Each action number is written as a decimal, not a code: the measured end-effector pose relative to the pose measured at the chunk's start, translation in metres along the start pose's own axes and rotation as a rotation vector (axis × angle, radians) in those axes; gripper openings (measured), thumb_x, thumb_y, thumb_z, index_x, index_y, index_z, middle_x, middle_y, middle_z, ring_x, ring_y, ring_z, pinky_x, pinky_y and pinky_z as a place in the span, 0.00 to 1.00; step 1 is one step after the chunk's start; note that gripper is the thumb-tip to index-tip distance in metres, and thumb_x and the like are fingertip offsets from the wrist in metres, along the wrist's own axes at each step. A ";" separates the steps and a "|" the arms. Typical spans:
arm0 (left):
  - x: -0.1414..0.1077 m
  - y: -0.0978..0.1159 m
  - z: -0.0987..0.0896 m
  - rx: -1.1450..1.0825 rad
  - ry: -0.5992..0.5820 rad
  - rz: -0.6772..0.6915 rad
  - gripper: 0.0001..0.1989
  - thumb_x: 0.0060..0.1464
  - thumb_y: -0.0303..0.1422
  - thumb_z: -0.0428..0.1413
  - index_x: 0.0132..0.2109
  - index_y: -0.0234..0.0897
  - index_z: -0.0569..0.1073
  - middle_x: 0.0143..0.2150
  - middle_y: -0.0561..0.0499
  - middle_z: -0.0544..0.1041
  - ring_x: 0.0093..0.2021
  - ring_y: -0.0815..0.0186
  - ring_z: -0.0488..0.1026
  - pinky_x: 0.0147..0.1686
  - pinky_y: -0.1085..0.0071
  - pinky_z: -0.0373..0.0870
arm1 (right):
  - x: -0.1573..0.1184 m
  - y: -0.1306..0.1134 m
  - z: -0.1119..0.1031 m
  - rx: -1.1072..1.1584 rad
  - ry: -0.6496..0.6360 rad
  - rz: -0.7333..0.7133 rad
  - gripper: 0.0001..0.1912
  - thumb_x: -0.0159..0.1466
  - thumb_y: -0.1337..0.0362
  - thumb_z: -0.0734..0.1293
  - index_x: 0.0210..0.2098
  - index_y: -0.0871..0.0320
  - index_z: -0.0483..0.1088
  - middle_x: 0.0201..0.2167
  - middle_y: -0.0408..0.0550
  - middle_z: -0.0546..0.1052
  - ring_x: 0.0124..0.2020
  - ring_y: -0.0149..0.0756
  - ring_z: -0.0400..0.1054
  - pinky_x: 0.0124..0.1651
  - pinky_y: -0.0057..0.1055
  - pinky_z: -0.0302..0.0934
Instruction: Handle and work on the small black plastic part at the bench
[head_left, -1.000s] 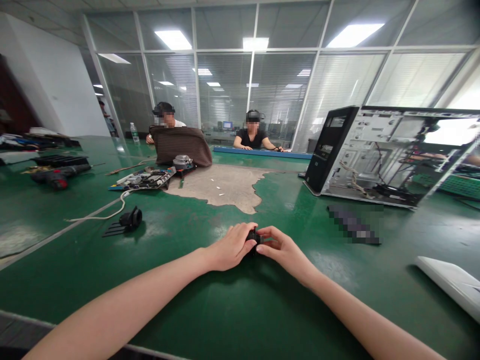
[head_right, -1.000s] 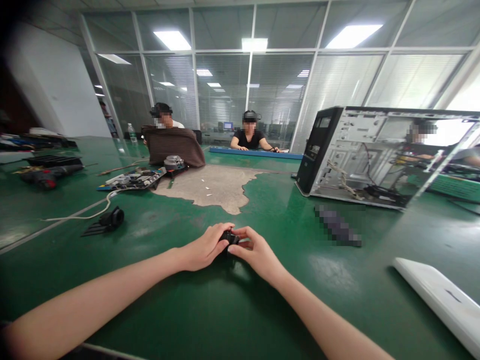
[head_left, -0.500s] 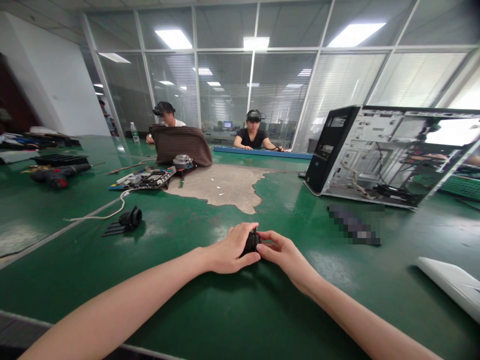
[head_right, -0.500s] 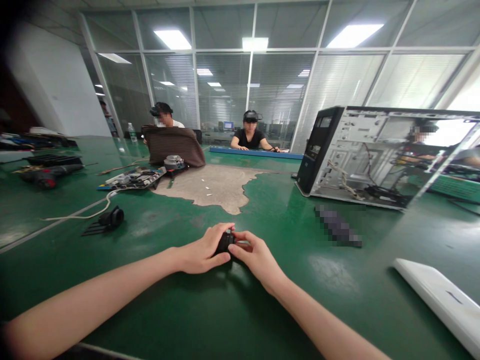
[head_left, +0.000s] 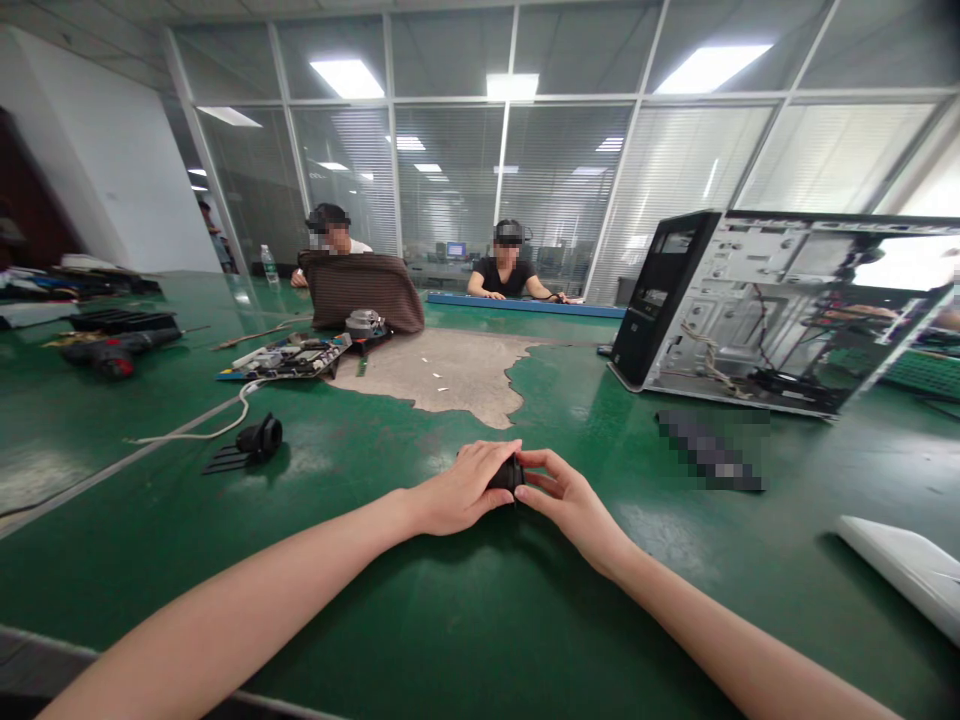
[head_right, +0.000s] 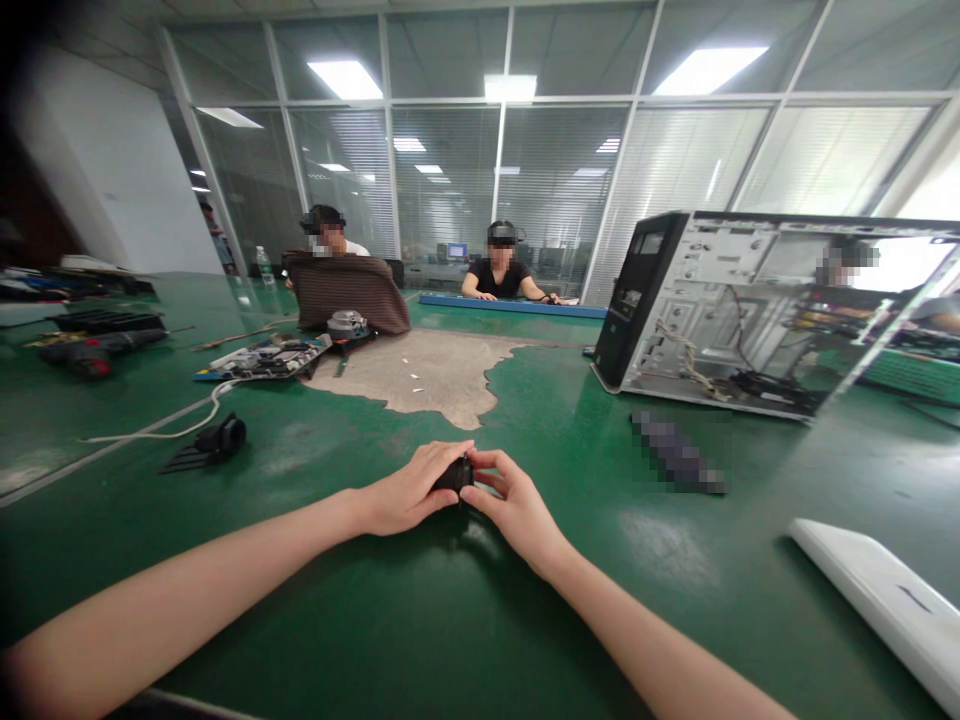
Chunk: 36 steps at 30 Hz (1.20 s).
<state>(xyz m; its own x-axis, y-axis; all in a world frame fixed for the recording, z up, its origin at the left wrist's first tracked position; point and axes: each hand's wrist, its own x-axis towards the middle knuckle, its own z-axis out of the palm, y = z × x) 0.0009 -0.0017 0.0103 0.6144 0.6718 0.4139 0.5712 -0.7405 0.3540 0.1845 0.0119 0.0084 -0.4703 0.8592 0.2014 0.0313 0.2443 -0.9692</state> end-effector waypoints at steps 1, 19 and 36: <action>0.000 0.001 0.000 -0.007 0.004 0.001 0.25 0.58 0.36 0.44 0.59 0.37 0.46 0.58 0.42 0.56 0.57 0.59 0.53 0.55 0.57 0.51 | -0.001 0.000 0.000 -0.001 -0.009 0.003 0.16 0.52 0.62 0.67 0.40 0.56 0.64 0.44 0.47 0.69 0.45 0.36 0.66 0.51 0.38 0.58; -0.004 0.009 0.000 -0.067 -0.019 -0.072 0.35 0.46 0.45 0.55 0.56 0.37 0.49 0.53 0.40 0.59 0.50 0.54 0.60 0.48 0.55 0.58 | -0.008 0.000 0.003 0.021 -0.069 -0.019 0.17 0.49 0.62 0.70 0.35 0.55 0.60 0.39 0.44 0.67 0.43 0.35 0.64 0.46 0.36 0.61; -0.003 0.009 0.003 -0.035 0.035 -0.088 0.33 0.48 0.42 0.54 0.56 0.38 0.48 0.52 0.41 0.60 0.50 0.55 0.61 0.47 0.57 0.59 | -0.008 -0.001 0.004 -0.061 -0.123 -0.082 0.12 0.56 0.62 0.64 0.39 0.55 0.60 0.41 0.45 0.66 0.46 0.35 0.63 0.47 0.34 0.61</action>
<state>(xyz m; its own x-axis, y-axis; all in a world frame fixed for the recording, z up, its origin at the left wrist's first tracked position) 0.0050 -0.0103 0.0098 0.5425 0.7339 0.4089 0.6027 -0.6790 0.4191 0.1848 0.0025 0.0072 -0.5780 0.7747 0.2564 0.0407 0.3412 -0.9391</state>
